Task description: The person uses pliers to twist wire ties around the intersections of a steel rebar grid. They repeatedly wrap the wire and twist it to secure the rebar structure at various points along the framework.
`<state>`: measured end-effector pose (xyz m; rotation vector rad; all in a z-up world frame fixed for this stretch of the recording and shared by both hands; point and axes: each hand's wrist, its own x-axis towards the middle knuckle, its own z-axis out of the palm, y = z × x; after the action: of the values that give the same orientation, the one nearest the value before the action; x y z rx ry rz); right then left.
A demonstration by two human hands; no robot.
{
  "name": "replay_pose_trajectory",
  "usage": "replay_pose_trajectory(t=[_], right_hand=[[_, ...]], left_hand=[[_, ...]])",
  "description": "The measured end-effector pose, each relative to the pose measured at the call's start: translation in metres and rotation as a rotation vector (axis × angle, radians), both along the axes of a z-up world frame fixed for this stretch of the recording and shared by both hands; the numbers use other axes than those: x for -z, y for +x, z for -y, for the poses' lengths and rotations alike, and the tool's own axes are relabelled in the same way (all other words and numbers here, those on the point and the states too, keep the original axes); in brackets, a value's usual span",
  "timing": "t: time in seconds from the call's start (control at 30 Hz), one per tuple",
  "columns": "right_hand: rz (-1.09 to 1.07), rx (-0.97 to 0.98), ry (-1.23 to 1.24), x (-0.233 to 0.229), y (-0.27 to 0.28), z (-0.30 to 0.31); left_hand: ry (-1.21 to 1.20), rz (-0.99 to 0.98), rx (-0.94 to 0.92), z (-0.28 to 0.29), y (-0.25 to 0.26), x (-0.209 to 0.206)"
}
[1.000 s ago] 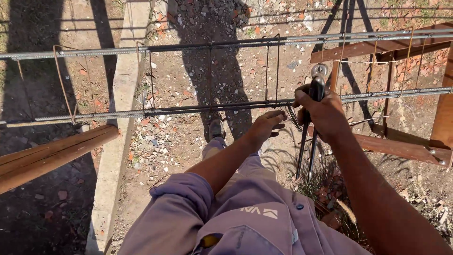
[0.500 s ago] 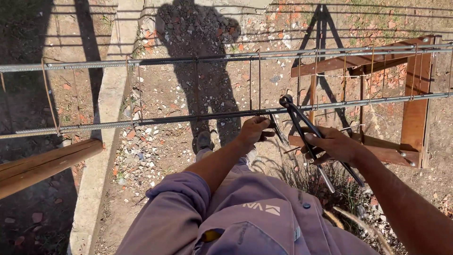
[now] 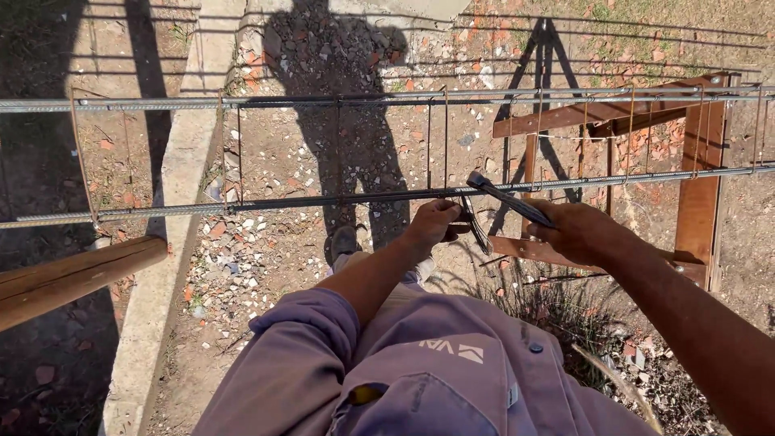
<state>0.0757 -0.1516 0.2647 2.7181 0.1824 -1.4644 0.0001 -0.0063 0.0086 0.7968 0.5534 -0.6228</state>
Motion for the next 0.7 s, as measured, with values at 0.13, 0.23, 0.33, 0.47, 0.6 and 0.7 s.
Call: replay_pose_trajectory(t=[0.13,0.23,0.33,0.47,0.6,0.7], right_hand=[[0.160,-0.356,-0.146,0.005,-0.004,-0.002],[0.306,-0.565,-0.183,0.005,-0.006,-0.008],[0.426,-0.687,-0.171,0.011,-0.001,-0.010],[0.459,-0.761,-0.182,0.019,0.008,-0.014],[0.447,-0.820,-0.232,0.029,0.011,-0.013],[0.424,-0.813,-0.243,0.031,0.011,-0.018]], left_hand=[[-0.012,0.012,-0.011,-0.004,-0.003,-0.008],[-0.018,0.020,-0.002,0.000,-0.001,-0.003],[-0.015,0.023,0.006,0.000,-0.001,0.001],[0.049,0.036,0.026,-0.009,-0.003,-0.024],[0.076,0.013,0.027,0.002,-0.001,-0.015],[0.153,0.007,0.061,0.013,0.002,0.006]])
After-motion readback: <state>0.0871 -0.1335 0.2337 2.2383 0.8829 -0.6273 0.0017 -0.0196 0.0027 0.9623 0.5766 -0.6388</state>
